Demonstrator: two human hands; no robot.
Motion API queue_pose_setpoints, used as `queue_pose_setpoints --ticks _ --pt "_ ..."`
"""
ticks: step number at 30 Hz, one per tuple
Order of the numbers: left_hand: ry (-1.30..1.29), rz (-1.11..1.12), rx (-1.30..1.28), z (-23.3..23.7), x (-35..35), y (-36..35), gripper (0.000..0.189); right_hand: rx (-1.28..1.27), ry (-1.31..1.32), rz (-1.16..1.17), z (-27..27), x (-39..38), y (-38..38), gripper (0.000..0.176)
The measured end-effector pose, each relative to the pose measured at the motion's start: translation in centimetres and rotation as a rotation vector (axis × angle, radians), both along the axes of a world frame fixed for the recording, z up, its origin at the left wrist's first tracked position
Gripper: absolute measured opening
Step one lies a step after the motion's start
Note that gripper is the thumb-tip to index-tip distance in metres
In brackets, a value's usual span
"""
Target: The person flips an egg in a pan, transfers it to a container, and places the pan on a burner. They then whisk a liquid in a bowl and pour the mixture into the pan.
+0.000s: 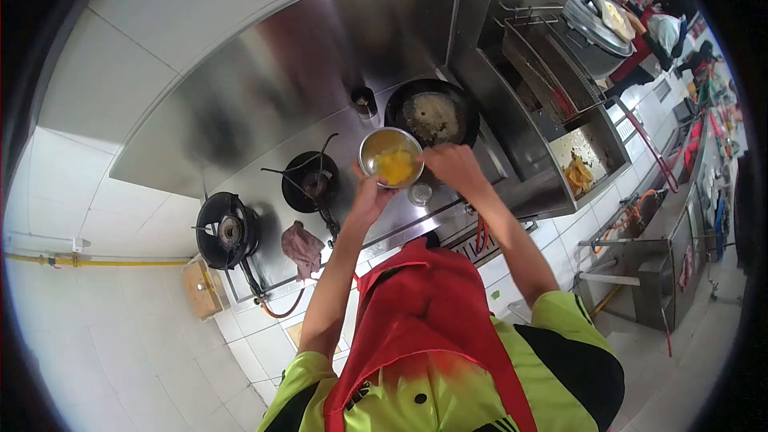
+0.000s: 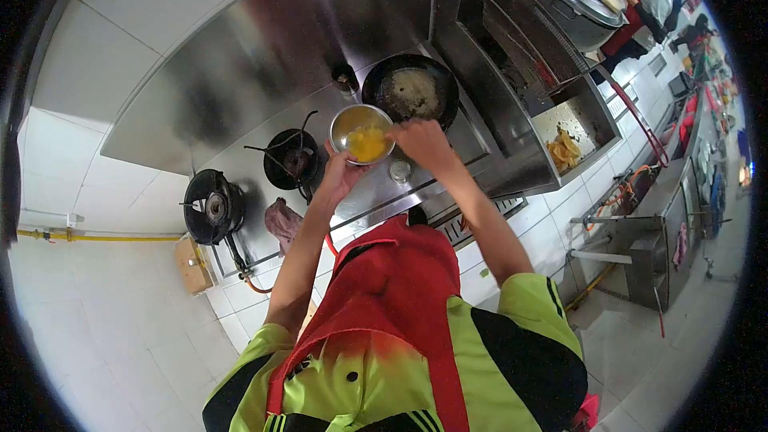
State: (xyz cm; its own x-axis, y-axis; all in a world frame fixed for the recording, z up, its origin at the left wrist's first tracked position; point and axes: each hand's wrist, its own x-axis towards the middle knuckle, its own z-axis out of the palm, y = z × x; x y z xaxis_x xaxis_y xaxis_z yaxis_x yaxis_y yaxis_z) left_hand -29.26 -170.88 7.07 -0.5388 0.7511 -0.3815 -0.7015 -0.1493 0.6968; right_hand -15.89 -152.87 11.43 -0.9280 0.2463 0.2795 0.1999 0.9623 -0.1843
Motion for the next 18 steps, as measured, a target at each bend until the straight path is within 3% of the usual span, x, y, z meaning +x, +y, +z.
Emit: queue_pose_setpoints --ticks 2,9,12,14,17,18 --pt "-0.110 0.039 -0.012 -0.1 -0.8 1.1 0.088 0.199 0.134 0.071 2.4 0.0 1.8 0.020" --pt "-0.098 0.034 -0.009 -0.4 -2.8 3.7 0.085 0.301 0.114 0.079 0.8 0.5 6.4 0.016" --pt "-0.062 0.040 0.001 -0.2 -3.1 4.9 0.085 0.128 0.181 -0.009 0.9 0.8 6.9 0.017" --pt "-0.010 0.115 -0.054 1.6 -1.9 5.6 0.075 0.108 0.158 -0.011 -0.2 0.9 7.6 0.017" --pt "-0.033 0.063 0.059 -4.5 -4.4 6.0 0.063 0.095 0.095 -0.116 -4.1 1.0 9.8 0.017" --pt "-0.030 0.066 0.038 -4.1 -4.2 6.2 0.056 0.062 0.009 -0.214 -3.2 1.4 9.9 0.019"
